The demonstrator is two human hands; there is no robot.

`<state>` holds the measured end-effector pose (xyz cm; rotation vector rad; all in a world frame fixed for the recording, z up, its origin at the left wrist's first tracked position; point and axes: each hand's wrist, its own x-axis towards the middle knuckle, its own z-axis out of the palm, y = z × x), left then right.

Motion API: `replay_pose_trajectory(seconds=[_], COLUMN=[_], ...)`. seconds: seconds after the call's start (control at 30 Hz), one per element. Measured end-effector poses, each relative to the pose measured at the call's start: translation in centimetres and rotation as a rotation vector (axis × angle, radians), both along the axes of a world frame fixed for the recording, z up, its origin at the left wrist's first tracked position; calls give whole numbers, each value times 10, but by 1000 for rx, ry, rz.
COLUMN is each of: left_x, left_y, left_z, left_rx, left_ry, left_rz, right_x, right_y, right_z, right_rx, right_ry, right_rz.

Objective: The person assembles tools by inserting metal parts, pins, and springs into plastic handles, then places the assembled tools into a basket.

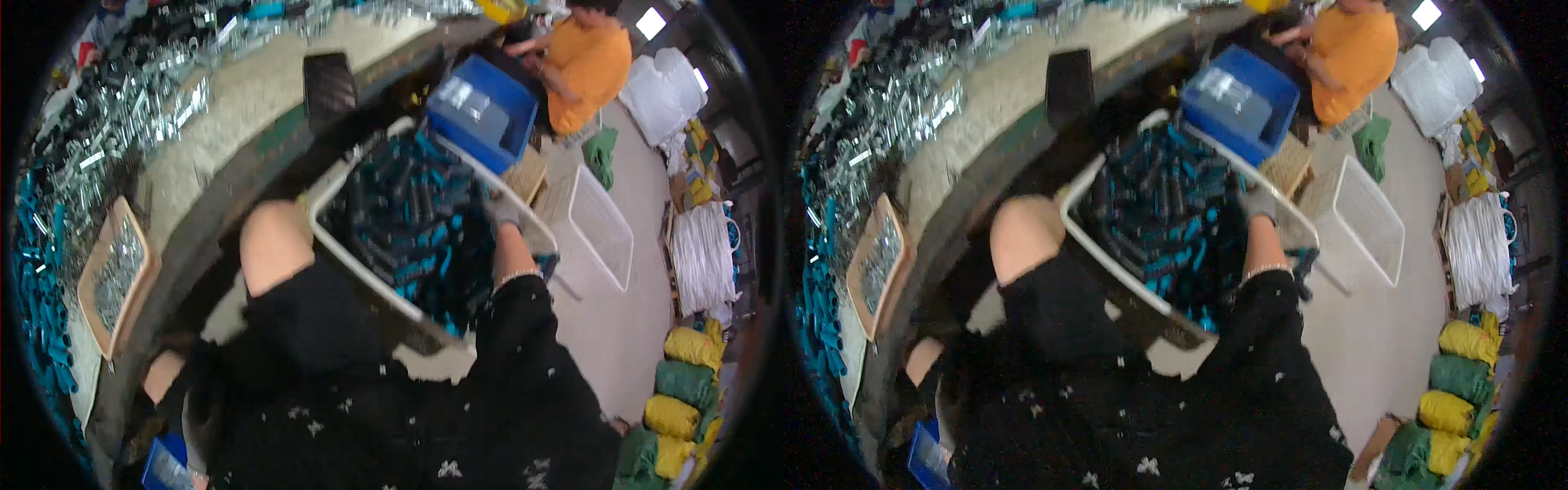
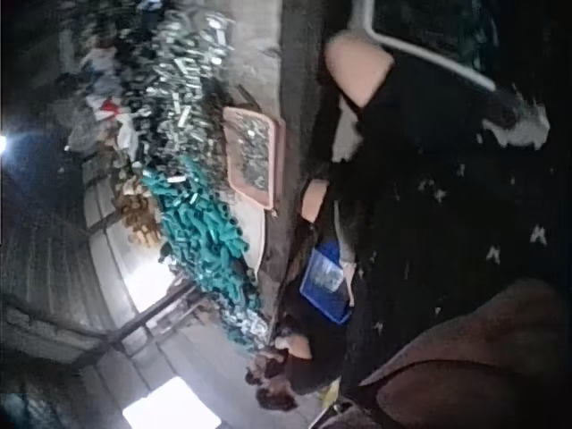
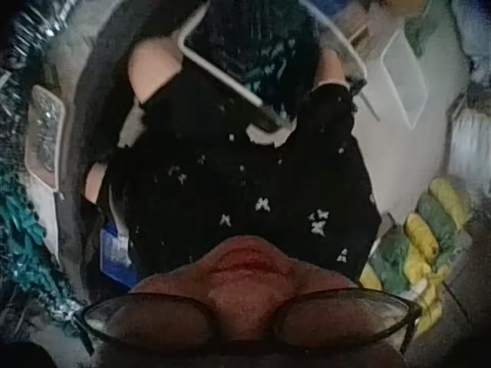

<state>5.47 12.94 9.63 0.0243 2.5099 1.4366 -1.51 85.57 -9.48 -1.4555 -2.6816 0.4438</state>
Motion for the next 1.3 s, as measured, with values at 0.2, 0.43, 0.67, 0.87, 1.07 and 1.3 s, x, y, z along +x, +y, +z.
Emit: replay_pose_trajectory(seconds=[0.2,0.43,0.67,0.87,1.07,1.3], left_x=[-70,-106,-93,-81,-41,-48], left_y=[48,72,68,44,-32,-38], left_z=[-39,-56,-74,-65,-44,-44], left_rx=[63,173,199,221,132,453], left_ry=[233,233,111,4,-63,-81], left_rz=[-143,-232,-257,-310,-101,-34], right_x=[-14,24,54,54,-9,-110], right_y=[-12,-7,-51,11,-115,-291], right_z=[-16,-33,-29,-70,-4,173], right_rx=[-54,-334,-158,-356,-138,110], right_ry=[-321,-140,-27,-202,1,1007], right_rz=[-17,-82,227,-242,-300,420])
